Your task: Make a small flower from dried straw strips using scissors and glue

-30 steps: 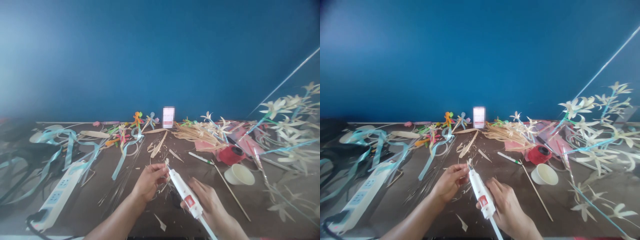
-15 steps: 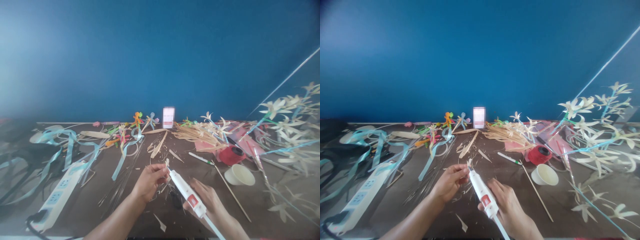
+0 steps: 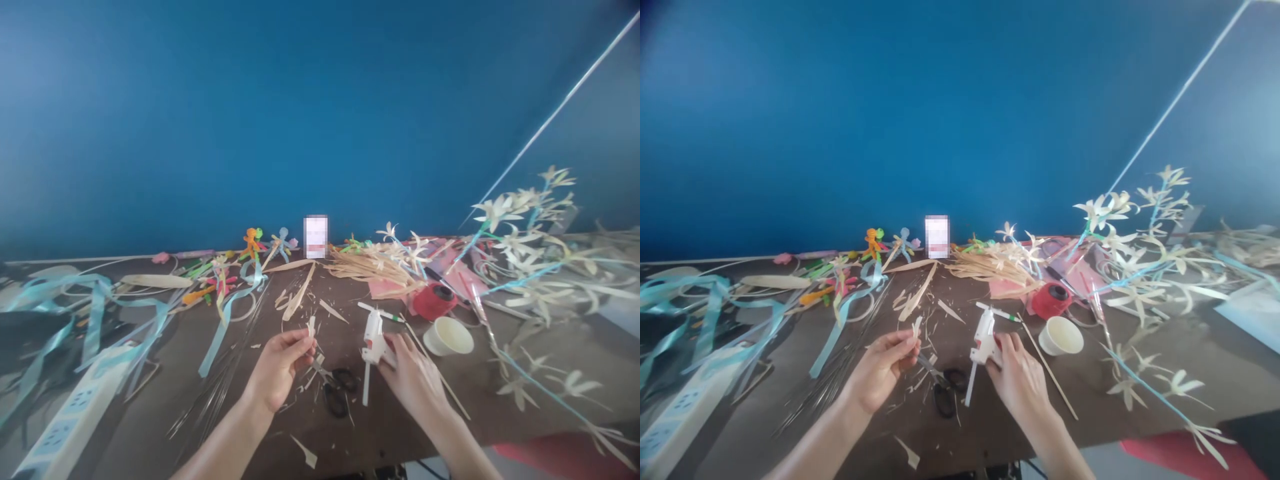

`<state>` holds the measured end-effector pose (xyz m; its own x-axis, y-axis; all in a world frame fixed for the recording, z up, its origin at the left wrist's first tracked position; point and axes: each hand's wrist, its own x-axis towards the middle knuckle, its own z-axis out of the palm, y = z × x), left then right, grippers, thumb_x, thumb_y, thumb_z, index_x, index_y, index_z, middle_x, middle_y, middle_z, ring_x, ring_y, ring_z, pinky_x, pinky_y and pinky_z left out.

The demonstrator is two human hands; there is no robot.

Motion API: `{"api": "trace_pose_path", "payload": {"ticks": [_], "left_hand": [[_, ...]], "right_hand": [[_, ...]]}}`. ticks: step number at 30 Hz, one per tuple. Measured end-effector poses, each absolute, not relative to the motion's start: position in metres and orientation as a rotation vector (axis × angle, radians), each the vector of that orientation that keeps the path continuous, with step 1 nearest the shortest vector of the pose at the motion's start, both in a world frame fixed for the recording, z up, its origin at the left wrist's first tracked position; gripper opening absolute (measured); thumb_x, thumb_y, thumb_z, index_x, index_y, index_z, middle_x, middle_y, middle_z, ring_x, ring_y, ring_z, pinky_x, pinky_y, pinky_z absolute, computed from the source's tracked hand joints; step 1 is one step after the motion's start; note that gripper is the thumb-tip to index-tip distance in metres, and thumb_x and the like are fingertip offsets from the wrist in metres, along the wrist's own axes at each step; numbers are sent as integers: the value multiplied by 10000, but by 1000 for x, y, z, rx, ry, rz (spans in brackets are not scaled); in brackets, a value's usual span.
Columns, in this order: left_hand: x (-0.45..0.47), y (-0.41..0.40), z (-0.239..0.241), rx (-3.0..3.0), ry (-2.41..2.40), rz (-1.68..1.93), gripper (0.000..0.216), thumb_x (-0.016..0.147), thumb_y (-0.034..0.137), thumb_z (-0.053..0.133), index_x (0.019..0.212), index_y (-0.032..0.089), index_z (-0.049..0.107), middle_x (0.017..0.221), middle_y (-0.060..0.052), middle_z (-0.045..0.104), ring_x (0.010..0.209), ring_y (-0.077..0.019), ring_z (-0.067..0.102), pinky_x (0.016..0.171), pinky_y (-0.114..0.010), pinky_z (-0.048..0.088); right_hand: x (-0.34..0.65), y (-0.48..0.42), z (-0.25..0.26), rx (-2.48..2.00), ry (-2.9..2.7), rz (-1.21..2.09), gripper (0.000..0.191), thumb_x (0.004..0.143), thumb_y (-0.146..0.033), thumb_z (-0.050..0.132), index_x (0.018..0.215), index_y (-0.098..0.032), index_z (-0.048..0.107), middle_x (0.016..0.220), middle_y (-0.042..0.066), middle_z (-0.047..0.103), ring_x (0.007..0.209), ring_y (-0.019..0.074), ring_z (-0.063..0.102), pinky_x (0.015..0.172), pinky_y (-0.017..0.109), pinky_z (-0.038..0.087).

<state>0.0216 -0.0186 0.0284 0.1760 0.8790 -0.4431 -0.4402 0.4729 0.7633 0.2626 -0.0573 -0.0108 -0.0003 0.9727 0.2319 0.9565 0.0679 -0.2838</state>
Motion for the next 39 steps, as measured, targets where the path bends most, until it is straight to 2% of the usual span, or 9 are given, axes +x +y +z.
{"api": "trace_pose_path", "payload": {"ticks": [4,9,16,18,21,28,33,39], "left_hand": [[25,-21,30,546,1003,987,195,590,217,743,747,121,680,667,-32,652,594,-87,573,565,-181,469],[30,-21,30,550,1001,979,188,580,225,747,724,122,682,651,-28,646,585,-84,567,560,-180,458],[36,-23,32,582,978,995,205,581,227,743,737,118,670,661,-33,638,594,-95,565,570,-199,453],[38,-24,31,596,983,1013,197,586,225,739,734,121,661,654,-28,629,592,-99,562,564,-205,450],[41,-26,32,635,998,1037,194,591,242,734,728,128,656,634,-16,614,579,-101,548,550,-209,443],[43,-29,36,772,1082,1049,223,586,295,726,734,133,682,701,-36,652,582,-113,552,553,-213,435],[41,-30,35,867,1115,1043,219,611,307,700,756,142,704,662,-33,662,568,-117,545,537,-210,421],[41,-30,31,872,1131,1031,197,616,291,699,742,140,694,689,-32,656,569,-112,539,522,-206,421]], "right_hand": [[272,-46,-34,-1986,-1993,-66,280,735,-206,525,1012,-183,485,892,73,557,737,223,588,577,300,442],[276,-40,-44,-1927,-1998,-32,271,730,-200,524,1000,-195,500,880,65,556,756,218,576,603,302,447],[265,-43,-13,-1802,-1934,105,348,710,-276,579,1039,-183,519,1026,108,516,914,259,533,732,364,446],[250,-45,5,-1676,-1865,277,284,753,-278,547,1024,-196,531,970,82,541,836,217,546,722,337,444],[222,-46,27,-1475,-1752,603,146,794,-266,507,902,-188,565,766,34,563,634,152,524,610,277,440],[180,-31,39,-1264,-1359,1189,203,761,-317,557,886,-158,544,683,3,549,581,121,525,507,221,434],[172,-22,39,-1252,-1322,1238,189,715,-317,605,805,-160,554,637,-21,542,559,112,516,505,210,401],[172,-16,35,-1240,-1315,1237,156,745,-297,569,704,-147,564,613,-16,548,563,103,483,530,213,380]]}}
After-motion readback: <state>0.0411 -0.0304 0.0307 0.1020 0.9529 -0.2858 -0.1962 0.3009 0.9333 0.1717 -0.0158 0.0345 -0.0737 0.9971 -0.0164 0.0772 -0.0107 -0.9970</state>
